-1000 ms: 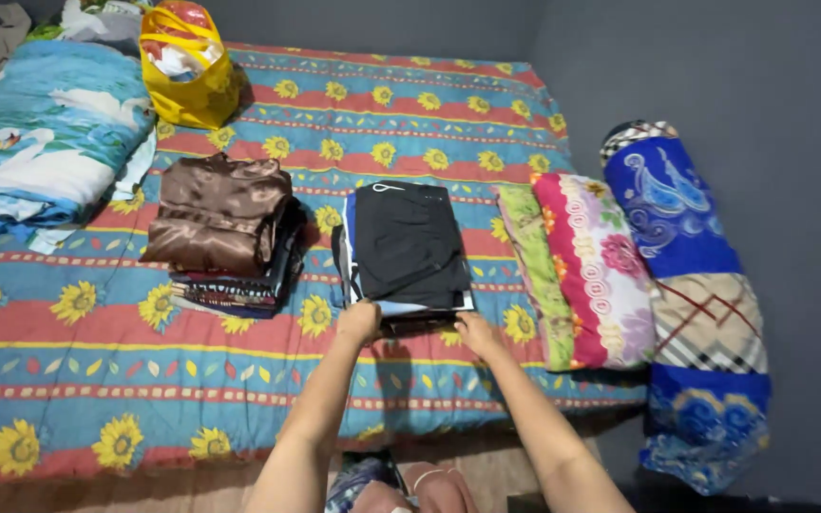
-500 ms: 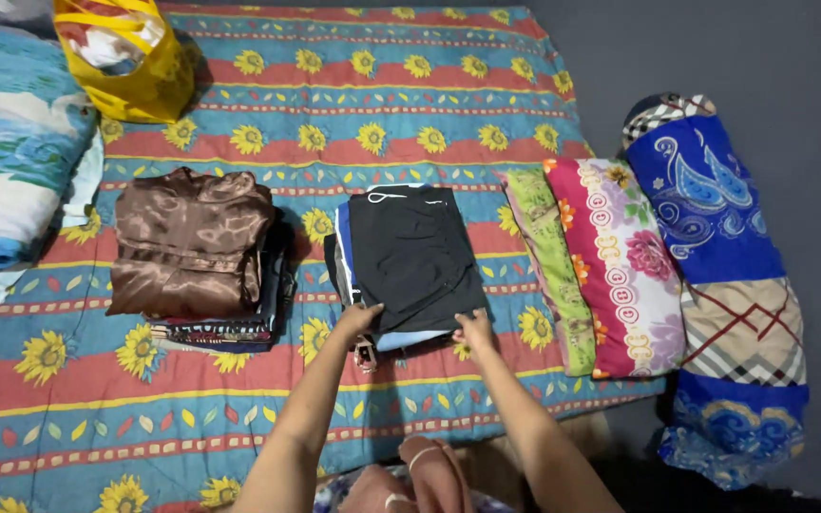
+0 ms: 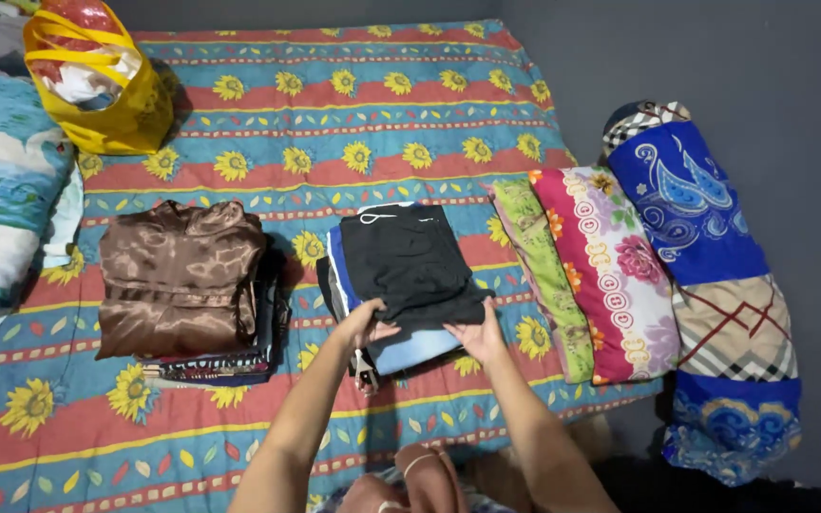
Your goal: The person picks up folded clothes from a bed and places them into a wardrobe. They handle shirts, pants, and other garments one by one, arranging them neatly inside the wardrobe.
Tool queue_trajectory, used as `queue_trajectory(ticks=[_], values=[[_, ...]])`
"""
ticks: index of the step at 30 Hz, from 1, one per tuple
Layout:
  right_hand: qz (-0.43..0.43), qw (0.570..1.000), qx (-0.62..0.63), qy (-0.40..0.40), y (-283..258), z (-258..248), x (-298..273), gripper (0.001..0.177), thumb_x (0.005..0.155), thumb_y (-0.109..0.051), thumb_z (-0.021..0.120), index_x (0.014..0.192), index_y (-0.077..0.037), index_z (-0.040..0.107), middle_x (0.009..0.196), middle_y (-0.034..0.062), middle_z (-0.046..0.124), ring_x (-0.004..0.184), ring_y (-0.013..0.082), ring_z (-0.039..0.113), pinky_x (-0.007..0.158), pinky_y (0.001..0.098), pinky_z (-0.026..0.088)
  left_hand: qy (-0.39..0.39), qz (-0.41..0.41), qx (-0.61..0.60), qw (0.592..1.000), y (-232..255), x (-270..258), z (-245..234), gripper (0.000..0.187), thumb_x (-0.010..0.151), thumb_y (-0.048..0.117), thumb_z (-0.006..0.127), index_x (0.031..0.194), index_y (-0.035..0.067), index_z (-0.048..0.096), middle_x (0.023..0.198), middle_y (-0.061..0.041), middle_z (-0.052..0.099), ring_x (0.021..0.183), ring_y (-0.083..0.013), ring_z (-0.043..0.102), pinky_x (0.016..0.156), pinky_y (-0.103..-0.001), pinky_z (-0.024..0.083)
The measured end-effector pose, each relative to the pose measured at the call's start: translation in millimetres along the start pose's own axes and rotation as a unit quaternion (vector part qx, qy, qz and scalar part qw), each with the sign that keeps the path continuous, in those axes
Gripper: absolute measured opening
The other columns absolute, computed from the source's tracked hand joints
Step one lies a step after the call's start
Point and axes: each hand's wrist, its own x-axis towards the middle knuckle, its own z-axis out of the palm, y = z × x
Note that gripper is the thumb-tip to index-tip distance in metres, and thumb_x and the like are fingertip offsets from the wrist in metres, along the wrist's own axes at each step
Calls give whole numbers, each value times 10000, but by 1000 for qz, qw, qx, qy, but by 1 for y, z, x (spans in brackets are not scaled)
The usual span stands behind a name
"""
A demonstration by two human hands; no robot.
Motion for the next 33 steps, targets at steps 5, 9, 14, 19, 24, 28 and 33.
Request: queue_trajectory(ticks=[5, 9, 14, 19, 24, 28, 33], values=[[41, 999, 19, 17, -6, -26, 36, 770, 862, -683, 679, 1358, -101, 590, 1398, 211, 589, 1268, 426, 576, 1097, 589, 457, 7, -23, -17, 1000, -8, 6, -26, 399, 758, 90, 643, 1125, -27, 538, 881, -151, 656, 701, -339, 758, 791, -526, 656], [51, 997, -54, 9, -12, 3, 45, 755, 865, -664, 659, 1416, -154, 582, 1511, 185, 497, 1356, 391, 516, 1160, 592, 388, 19, -37, 24, 999, -3, -11, -44, 412, 740, 122, 635, 1116, -14, 536, 877, -102, 645, 710, -304, 760, 828, -512, 643], [66, 981, -180, 5, -9, -57, 150, 668, 775, -263, 870, 1375, -123, 610, 1334, 245, 622, 1146, 453, 641, 968, 601, 520, 29, -73, 188, 979, -11, -2, -67, 506, 759, 282, 686, 1201, 55, 594, 942, -53, 645, 778, -244, 706, 778, -465, 650], [20, 960, -279, 4, -8, -75, 170, 888, 708, 10, 871, 1455, -317, 518, 1348, 206, 626, 1087, 480, 673, 832, 610, 602, 55, 52, 110, 991, 5, 0, -21, 706, 833, 300, 836, 1421, 25, 559, 1346, -300, 606, 1237, -432, 608, 1020, -589, 498], [-16, 957, -291, 1, -8, -77, 162, 927, 741, 73, 783, 1526, -274, 431, 1460, 187, 539, 1175, 471, 631, 862, 570, 609, 124, 88, 85, 985, 15, 32, -19, 832, 771, 241, 926, 1455, 112, 470, 1294, -330, 614, 1144, -467, 650, 939, -653, 545], [-88, 942, -324, -12, -28, -53, 122, 895, 764, 112, 720, 1551, -193, 422, 1469, 228, 520, 1257, 438, 572, 936, 560, 568, 80, 234, 249, 936, 3, 40, -8, 663, 830, -30, 721, 1450, -35, 487, 1351, -359, 579, 1270, -496, 552, 1028, -603, 476], [-169, 904, -391, -28, -58, -22, 79, 812, 769, 100, 648, 1514, -188, 500, 1451, 207, 542, 1315, 403, 527, 1028, 515, 513, 38, 297, 261, 918, 18, 28, 28, 641, 872, -83, 616, 1486, 3, 454, 1410, -327, 538, 1347, -478, 480, 1074, -567, 442]])
